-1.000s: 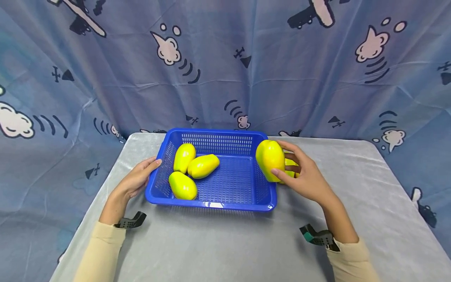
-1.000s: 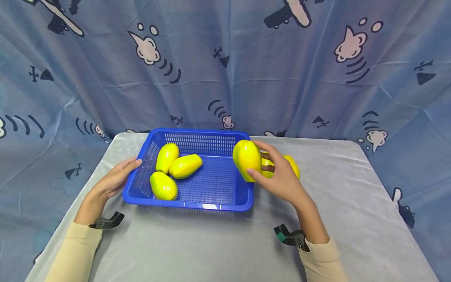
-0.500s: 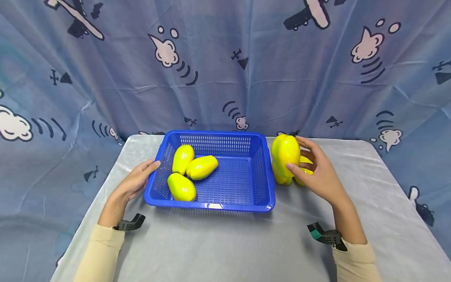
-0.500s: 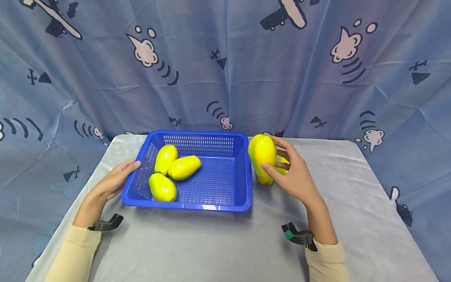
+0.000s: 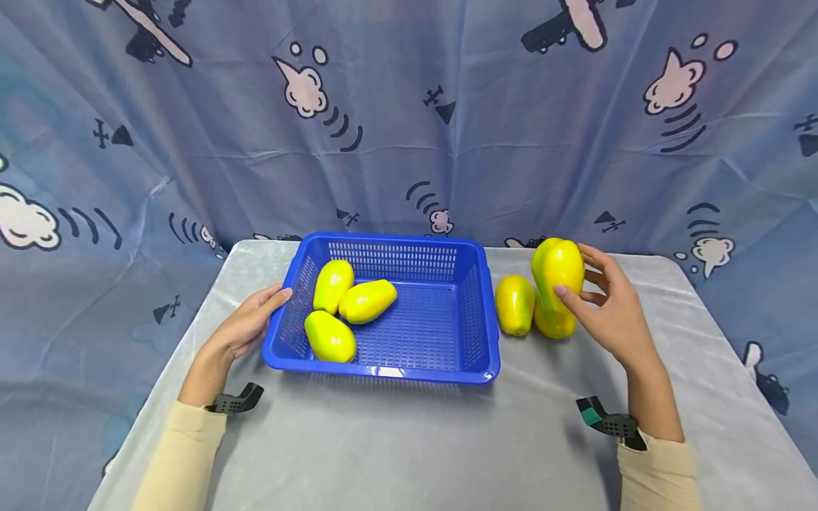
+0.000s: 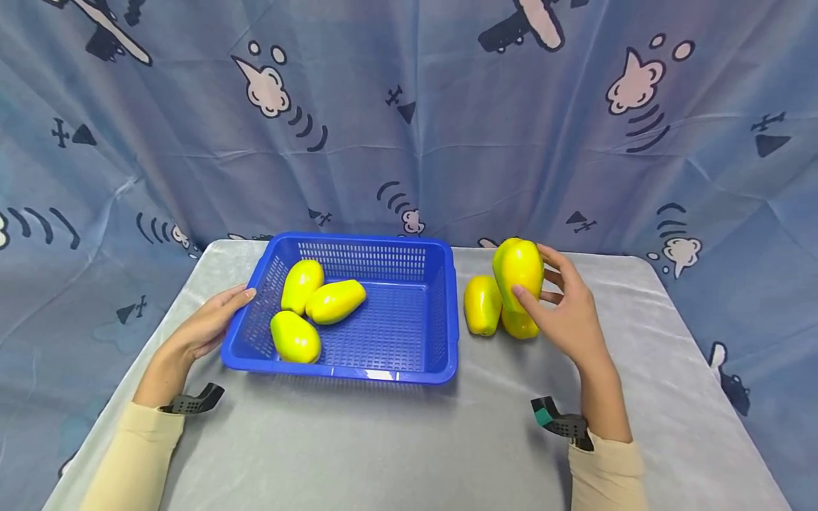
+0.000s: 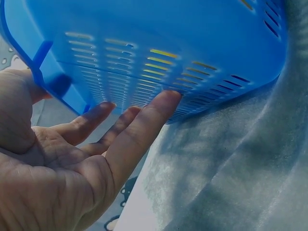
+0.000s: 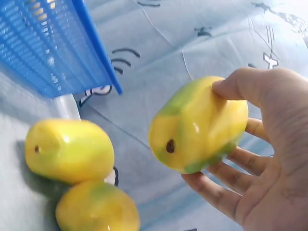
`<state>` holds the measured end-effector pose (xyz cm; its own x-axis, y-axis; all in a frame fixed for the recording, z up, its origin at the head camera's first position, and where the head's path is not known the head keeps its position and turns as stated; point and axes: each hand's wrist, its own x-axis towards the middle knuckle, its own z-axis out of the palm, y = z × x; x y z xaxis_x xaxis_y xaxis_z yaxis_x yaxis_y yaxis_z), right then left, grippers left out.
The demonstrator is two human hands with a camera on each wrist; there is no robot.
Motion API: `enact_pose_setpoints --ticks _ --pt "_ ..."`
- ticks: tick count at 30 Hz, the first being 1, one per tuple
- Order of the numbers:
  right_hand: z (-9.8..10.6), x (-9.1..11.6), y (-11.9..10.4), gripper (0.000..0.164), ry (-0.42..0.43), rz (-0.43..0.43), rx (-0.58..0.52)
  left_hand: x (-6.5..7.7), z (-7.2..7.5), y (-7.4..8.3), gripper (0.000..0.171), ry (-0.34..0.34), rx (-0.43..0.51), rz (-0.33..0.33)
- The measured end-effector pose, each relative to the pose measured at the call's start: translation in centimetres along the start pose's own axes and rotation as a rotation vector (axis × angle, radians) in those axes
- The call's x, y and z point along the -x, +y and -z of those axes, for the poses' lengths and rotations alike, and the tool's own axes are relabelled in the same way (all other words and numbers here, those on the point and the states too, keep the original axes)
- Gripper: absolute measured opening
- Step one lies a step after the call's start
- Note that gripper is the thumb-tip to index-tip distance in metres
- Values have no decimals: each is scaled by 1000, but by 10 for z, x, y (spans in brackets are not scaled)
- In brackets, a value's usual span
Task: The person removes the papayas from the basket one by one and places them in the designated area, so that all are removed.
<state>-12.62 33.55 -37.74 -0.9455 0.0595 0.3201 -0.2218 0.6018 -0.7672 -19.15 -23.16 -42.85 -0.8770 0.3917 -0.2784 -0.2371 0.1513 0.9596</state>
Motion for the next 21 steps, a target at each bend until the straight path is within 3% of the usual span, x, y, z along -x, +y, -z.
enact_pose_setpoints --ticks 14,21 --pt "17 -2 26 74 52 -138 97 3 3 -2 70 1 1 -15" --pt "23 0 39 74 37 -188 140 1 1 -1 70 -10 6 -10"
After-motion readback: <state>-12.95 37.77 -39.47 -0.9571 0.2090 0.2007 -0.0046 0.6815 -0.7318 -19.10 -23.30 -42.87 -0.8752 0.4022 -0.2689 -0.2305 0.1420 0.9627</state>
